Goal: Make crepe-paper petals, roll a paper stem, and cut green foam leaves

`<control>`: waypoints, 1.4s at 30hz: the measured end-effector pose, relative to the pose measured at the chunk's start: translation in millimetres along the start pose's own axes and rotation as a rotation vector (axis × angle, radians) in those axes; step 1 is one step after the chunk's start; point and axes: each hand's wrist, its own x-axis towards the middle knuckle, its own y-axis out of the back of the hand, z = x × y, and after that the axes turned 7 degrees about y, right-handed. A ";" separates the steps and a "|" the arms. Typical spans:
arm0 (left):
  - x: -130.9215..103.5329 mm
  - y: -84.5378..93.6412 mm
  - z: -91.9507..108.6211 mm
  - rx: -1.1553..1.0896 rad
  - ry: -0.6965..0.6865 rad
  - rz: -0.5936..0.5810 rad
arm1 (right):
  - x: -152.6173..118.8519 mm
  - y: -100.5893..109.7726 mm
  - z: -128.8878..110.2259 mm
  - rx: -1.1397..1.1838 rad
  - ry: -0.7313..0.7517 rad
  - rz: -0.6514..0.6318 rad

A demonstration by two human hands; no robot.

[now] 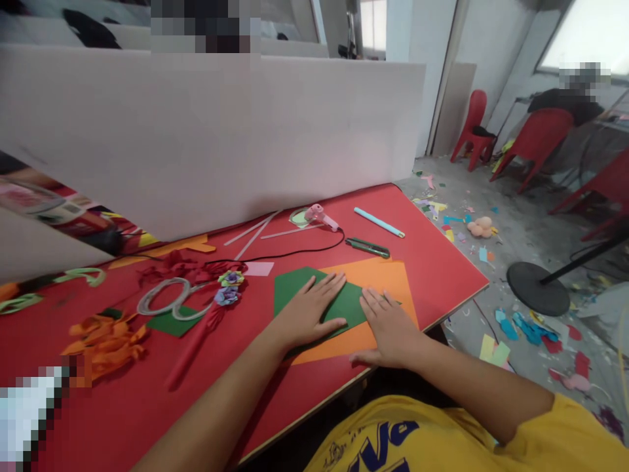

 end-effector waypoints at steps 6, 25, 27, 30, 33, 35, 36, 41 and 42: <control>-3.9 -4.0 -13.1 0.053 0.173 0.059 | -1.2 5.4 0.7 0.022 -0.011 0.011; -13.7 27.9 -51.7 -0.019 0.331 0.217 | 133.4 92.1 5.1 -0.039 -0.095 -0.344; -20.9 28.7 -58.2 -0.070 0.372 0.295 | 134.9 87.6 16.7 0.030 -0.042 -0.327; -27.4 32.9 -62.2 -0.129 0.380 0.416 | 134.7 77.1 33.3 0.127 0.019 -0.193; -25.5 36.1 -55.8 -0.132 0.370 0.468 | 138.2 68.7 42.2 0.150 0.063 -0.059; -22.2 36.5 -46.5 -0.095 0.384 0.428 | 141.2 65.1 44.1 0.171 0.100 -0.042; -20.9 36.6 -41.2 -0.069 0.386 0.396 | 142.2 63.9 44.3 0.181 0.125 -0.045; -22.2 41.9 -24.1 -0.044 0.428 0.300 | 142.9 63.6 43.7 0.074 0.215 -0.012; -23.4 43.2 -24.5 -0.076 0.457 0.296 | 142.6 65.2 44.2 0.036 0.193 0.020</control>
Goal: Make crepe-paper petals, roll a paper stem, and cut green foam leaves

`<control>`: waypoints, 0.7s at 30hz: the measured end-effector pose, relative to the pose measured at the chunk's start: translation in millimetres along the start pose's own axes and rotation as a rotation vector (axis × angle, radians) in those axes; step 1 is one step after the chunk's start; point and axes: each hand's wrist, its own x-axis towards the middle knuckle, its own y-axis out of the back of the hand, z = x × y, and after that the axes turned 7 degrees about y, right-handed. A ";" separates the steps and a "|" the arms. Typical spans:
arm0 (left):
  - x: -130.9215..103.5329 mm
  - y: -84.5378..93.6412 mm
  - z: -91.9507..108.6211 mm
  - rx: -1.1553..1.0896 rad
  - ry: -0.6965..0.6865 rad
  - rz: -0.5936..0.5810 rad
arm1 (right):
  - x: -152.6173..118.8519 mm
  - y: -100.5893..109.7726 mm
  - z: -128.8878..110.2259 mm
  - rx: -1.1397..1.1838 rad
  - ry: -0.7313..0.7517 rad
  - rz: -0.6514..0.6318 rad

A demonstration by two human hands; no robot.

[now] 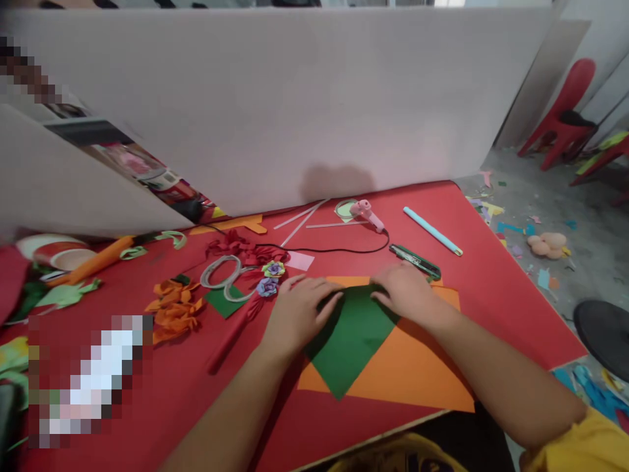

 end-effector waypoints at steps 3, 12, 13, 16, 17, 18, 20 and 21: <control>1.2 1.5 -8.4 -0.174 0.157 0.037 | -1.8 7.4 2.8 -0.091 -0.109 0.231; 4.7 -14.7 -21.1 -0.985 0.548 0.099 | 1.5 -22.0 8.5 0.606 -0.238 0.650; 4.4 -15.4 -19.0 -1.032 0.556 0.099 | 4.1 -29.5 10.4 0.715 -0.262 0.605; 3.1 -13.4 -10.9 -1.156 0.555 0.021 | 10.1 -42.0 16.2 0.840 -0.308 0.499; 1.9 -11.3 -8.1 -1.197 0.547 -0.059 | 10.7 -42.0 17.5 0.821 -0.310 0.473; 0.2 -8.7 -5.6 -1.235 0.539 -0.158 | 10.5 -40.1 18.2 0.784 -0.301 0.449; -5.1 -3.0 -2.0 -1.290 0.523 -0.375 | 8.3 -32.8 17.4 0.676 -0.268 0.403; -8.4 -0.5 -1.0 -1.301 0.517 -0.485 | 6.6 -28.4 16.1 0.615 -0.247 0.377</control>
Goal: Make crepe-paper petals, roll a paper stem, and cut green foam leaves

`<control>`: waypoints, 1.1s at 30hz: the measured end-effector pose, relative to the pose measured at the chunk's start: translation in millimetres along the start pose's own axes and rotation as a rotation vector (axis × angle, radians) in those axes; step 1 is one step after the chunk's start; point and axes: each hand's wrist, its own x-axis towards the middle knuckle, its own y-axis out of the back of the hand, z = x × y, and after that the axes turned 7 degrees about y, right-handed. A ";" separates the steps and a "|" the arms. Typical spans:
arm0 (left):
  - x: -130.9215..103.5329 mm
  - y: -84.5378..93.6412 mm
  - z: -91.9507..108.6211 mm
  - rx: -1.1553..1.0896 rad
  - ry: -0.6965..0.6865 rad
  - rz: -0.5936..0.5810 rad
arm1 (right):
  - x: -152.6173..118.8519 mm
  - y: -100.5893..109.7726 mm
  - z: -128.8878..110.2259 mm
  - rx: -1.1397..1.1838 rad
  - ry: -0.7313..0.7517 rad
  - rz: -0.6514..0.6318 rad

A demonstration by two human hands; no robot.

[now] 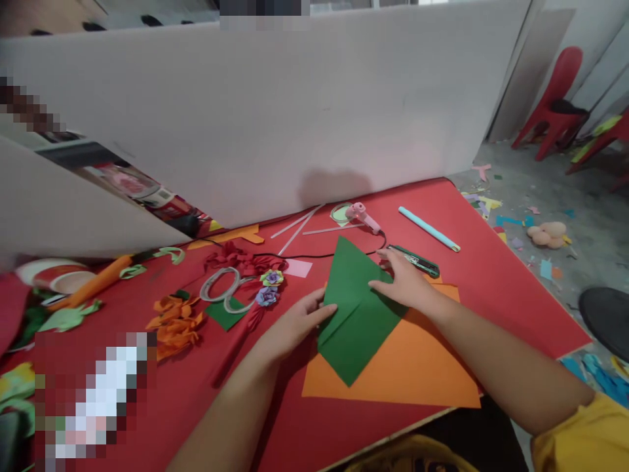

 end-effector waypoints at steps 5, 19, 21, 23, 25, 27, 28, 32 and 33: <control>-10.0 -2.4 -6.2 0.068 0.247 -0.182 | -6.6 6.8 -13.9 -0.178 0.125 -0.176; 20.8 22.2 -6.3 -0.024 -0.257 0.371 | -12.7 46.5 -50.2 -0.607 -0.100 -0.347; 23.5 27.3 -6.5 -0.044 -0.297 0.422 | -18.0 44.1 -53.7 -0.744 -0.117 -0.424; 25.7 30.1 -6.4 -0.084 -0.323 0.438 | -19.6 41.0 -54.2 -0.830 -0.125 -0.451; 26.6 31.7 -5.7 -0.143 -0.341 0.443 | -18.0 40.2 -53.6 -0.872 -0.166 -0.469; 26.6 33.2 -4.4 -0.203 -0.353 0.454 | -15.6 41.8 -53.6 -0.893 -0.225 -0.501; 26.4 34.2 -3.8 -0.228 -0.356 0.462 | -14.9 43.2 -53.7 -0.895 -0.240 -0.522; 27.7 39.5 -2.1 -0.262 -0.341 0.468 | -20.3 58.7 -50.1 -0.862 -0.208 -0.555; 28.8 40.9 -2.0 -0.255 -0.337 0.465 | -23.5 67.5 -47.4 -0.832 -0.206 -0.541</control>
